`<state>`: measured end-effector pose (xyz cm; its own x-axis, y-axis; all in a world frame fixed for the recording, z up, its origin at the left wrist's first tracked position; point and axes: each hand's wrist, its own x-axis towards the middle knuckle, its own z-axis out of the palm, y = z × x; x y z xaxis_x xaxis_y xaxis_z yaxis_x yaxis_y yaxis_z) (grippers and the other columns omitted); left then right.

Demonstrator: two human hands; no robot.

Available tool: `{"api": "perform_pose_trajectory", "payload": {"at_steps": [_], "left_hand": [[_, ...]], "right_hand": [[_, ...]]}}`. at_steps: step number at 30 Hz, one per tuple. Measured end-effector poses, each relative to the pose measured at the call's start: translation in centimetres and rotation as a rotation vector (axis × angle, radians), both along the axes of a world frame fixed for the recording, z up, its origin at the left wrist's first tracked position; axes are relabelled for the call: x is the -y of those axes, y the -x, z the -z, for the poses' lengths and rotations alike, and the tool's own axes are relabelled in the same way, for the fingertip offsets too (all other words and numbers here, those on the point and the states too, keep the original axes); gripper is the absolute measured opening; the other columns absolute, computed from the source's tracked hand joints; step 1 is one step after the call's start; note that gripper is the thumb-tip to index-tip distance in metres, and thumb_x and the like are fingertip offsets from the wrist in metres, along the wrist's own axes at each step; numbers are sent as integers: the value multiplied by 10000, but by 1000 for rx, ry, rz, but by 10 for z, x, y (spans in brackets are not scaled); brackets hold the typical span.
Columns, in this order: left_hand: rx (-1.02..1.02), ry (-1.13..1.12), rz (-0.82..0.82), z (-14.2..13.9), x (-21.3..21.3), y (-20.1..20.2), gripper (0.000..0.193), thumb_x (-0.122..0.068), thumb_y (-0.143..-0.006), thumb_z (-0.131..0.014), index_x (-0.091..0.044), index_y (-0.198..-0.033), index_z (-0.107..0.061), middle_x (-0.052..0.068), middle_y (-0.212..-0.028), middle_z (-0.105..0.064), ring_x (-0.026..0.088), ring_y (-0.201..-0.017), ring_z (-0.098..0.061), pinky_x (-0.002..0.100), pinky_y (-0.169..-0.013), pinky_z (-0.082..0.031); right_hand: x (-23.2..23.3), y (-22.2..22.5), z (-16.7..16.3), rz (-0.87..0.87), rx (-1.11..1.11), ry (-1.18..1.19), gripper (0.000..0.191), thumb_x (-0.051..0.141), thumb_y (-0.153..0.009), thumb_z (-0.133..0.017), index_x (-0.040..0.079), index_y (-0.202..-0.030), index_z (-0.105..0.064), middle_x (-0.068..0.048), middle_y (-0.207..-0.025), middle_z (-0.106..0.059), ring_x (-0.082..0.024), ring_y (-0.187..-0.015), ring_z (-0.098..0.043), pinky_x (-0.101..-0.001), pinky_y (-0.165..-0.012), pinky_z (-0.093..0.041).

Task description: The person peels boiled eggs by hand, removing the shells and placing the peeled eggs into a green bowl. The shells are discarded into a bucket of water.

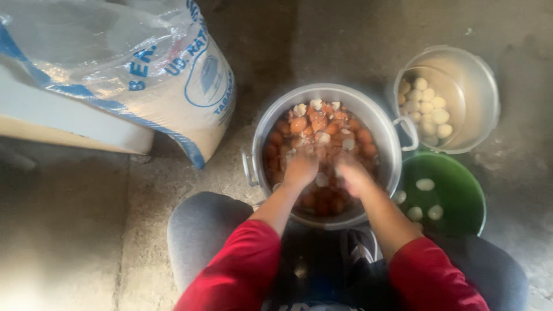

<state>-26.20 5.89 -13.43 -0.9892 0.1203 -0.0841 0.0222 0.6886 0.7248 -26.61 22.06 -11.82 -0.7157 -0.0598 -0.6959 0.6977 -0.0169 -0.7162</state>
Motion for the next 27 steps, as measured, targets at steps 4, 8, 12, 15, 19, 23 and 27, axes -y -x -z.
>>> {"api": "perform_pose_trajectory", "payload": {"at_steps": [4,8,12,15,19,23,27], "left_hand": [[60,251,47,37,7,-9,362,-147,-979,-495,46,-1254,-629,310,-1315,-596,454,-1164,-615,520,-1001,-489],[187,217,192,52,0,-31,337,-95,-958,-504,53,-1200,-684,326,-1349,-587,473,-1157,-630,532,-1016,-485],[362,386,263,46,-6,-32,311,-116,-926,-535,6,-1162,-698,275,-1194,-690,423,-1156,-661,519,-1005,-501],[386,357,252,32,-6,-29,288,-141,-974,-514,-25,-1188,-670,279,-1220,-663,444,-1155,-636,543,-1000,-473],[541,358,340,19,-5,-31,512,-356,-919,-622,-16,-1303,-638,249,-1302,-657,395,-1230,-633,493,-1069,-471],[713,461,439,20,-9,-38,751,-537,-841,-734,-37,-1387,-606,214,-1431,-571,375,-1353,-534,459,-1134,-416],[643,586,525,25,-15,-51,735,-490,-823,-745,-70,-1409,-602,180,-1465,-571,352,-1406,-496,452,-1168,-366]], "right_hand": [[11,-26,20,-197,-132,-517,633,318,-879,-652,175,-1466,-461,-142,-1355,-558,-341,-1163,-565,-444,-934,-508],[22,-33,19,-732,-305,-1025,740,236,-810,-702,149,-1485,-414,-207,-1421,-498,-407,-1253,-519,-445,-983,-503],[18,-22,26,-827,-772,-1315,506,157,-742,-755,141,-1208,-556,-216,-1344,-561,-465,-1295,-505,-465,-937,-510],[9,-5,35,-216,-229,-629,390,213,-1051,-620,48,-1381,-495,-251,-1311,-580,-397,-1199,-582,-507,-1005,-482],[-12,11,23,-448,-108,-306,390,315,-910,-725,66,-1207,-678,-163,-1192,-727,-333,-1076,-719,-527,-984,-596],[-26,17,-8,-14,120,364,627,573,-955,-471,103,-1353,-583,-83,-1367,-634,-312,-1175,-658,-576,-992,-525],[-32,3,-40,-31,37,532,670,613,-955,-392,128,-1395,-534,-74,-1393,-624,-354,-1201,-651,-599,-953,-501]]}}
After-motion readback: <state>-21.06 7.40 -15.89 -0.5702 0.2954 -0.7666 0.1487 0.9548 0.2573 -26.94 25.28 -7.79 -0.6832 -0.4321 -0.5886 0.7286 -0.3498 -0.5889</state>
